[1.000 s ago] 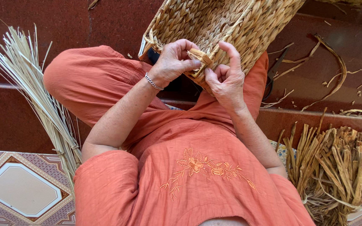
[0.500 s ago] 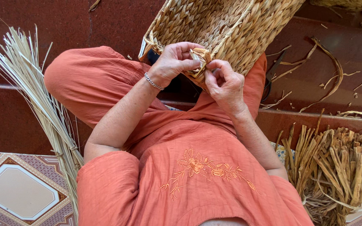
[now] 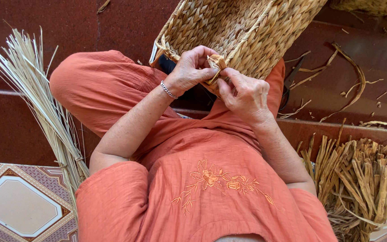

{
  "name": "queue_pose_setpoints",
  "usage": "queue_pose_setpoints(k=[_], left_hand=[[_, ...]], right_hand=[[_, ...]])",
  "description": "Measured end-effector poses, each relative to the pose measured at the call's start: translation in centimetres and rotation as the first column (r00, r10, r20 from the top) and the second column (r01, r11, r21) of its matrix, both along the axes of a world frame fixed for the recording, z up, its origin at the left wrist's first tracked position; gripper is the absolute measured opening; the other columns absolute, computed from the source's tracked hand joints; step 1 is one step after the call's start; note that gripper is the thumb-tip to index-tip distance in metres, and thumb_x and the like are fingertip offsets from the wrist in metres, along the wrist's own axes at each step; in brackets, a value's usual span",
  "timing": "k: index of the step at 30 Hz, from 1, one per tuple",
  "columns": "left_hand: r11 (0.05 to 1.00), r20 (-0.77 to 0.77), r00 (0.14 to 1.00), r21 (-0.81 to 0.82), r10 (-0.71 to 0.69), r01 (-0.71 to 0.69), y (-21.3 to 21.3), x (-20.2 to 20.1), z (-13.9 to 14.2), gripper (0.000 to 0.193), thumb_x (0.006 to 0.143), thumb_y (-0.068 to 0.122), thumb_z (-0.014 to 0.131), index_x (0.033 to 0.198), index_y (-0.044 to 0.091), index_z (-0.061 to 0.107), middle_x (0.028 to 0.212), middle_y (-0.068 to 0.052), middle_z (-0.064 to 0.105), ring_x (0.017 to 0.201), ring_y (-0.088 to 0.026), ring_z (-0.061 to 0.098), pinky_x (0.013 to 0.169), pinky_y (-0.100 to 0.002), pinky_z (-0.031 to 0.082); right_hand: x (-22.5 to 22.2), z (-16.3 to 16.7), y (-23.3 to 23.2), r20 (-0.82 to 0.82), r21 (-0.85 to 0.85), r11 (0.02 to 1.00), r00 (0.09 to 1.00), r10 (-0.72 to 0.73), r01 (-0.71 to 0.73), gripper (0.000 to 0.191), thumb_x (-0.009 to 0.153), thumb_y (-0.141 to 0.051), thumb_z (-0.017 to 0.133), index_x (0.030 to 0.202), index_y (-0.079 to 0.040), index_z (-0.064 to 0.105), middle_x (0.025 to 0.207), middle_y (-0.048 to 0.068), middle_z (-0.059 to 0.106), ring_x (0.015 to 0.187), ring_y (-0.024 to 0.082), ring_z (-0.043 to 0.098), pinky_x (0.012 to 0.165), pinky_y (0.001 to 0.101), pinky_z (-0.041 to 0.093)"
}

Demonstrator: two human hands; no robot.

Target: The person weaves a rectangular basket using dried palm leaves, threading and tucking strands along the rim. They use scissors to trim excess material and continue weaving the edge to reinforce the basket structure.

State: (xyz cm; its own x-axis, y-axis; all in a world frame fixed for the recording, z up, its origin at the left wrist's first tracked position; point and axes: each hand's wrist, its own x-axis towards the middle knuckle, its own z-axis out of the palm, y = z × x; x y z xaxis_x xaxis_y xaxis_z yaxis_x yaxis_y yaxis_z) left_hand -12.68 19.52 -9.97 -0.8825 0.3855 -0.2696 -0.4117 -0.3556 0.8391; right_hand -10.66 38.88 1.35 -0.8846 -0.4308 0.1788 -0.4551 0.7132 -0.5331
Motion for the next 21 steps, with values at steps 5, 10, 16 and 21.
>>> queue_pose_setpoints(k=[5, 10, 16, 21], left_hand=[[0.989, 0.168, 0.986, 0.146, -0.008, -0.016, -0.7, -0.1, 0.3, 0.045, 0.090, 0.002, 0.076, 0.133, -0.003, 0.061, 0.105, -0.001, 0.077, 0.093, -0.006, 0.072, 0.086, -0.021, 0.061], [0.998, 0.088, 0.996, 0.060, -0.025, 0.019, -1.0, -0.3, 0.9, 0.046, 0.094, 0.003, 0.079, 0.137, -0.001, 0.063, 0.093, 0.001, 0.069, 0.083, -0.004, 0.064, 0.077, -0.019, 0.055], [0.999, 0.142, 0.990, 0.045, -0.019, 0.013, -1.0, -0.3, 1.3, 0.032, 0.099, 0.018, 0.072, 0.126, 0.002, 0.068, 0.095, 0.000, 0.073, 0.085, -0.006, 0.067, 0.080, -0.022, 0.058], [0.999, 0.082, 0.996, 0.026, -0.036, 0.034, -0.8, -0.6, 1.2, 0.034, 0.098, 0.021, 0.075, 0.125, 0.003, 0.068, 0.102, 0.000, 0.073, 0.092, -0.008, 0.067, 0.086, -0.024, 0.058]], right_hand=[[0.1, -0.5, -0.8, -0.036, -0.060, 0.998, 0.999, -0.019, 0.017, 0.010, 0.097, -0.014, 0.080, 0.102, -0.009, 0.073, 0.083, 0.007, 0.075, 0.069, 0.018, 0.073, 0.062, 0.0305, 0.055], [0.3, -2.0, -1.4, 0.061, -0.197, 0.977, 0.996, -0.068, 0.078, 0.008, 0.092, -0.004, 0.075, 0.090, -0.006, 0.067, 0.071, 0.005, 0.068, 0.059, 0.013, 0.067, 0.058, 0.0283, 0.054], [-0.2, -4.2, -0.8, 0.306, -0.319, 0.921, 0.944, -0.122, 0.222, 0.009, 0.092, 0.002, 0.069, 0.086, -0.001, 0.064, 0.060, -0.005, 0.055, 0.053, 0.000, 0.048, 0.049, 0.0209, 0.039], [-0.6, -5.2, 1.4, 0.607, -0.477, 0.802, 0.795, 0.004, 0.360, 0.005, 0.092, 0.002, 0.063, 0.090, -0.002, 0.066, 0.072, -0.008, 0.057, 0.061, -0.003, 0.046, 0.052, 0.0181, 0.035]])
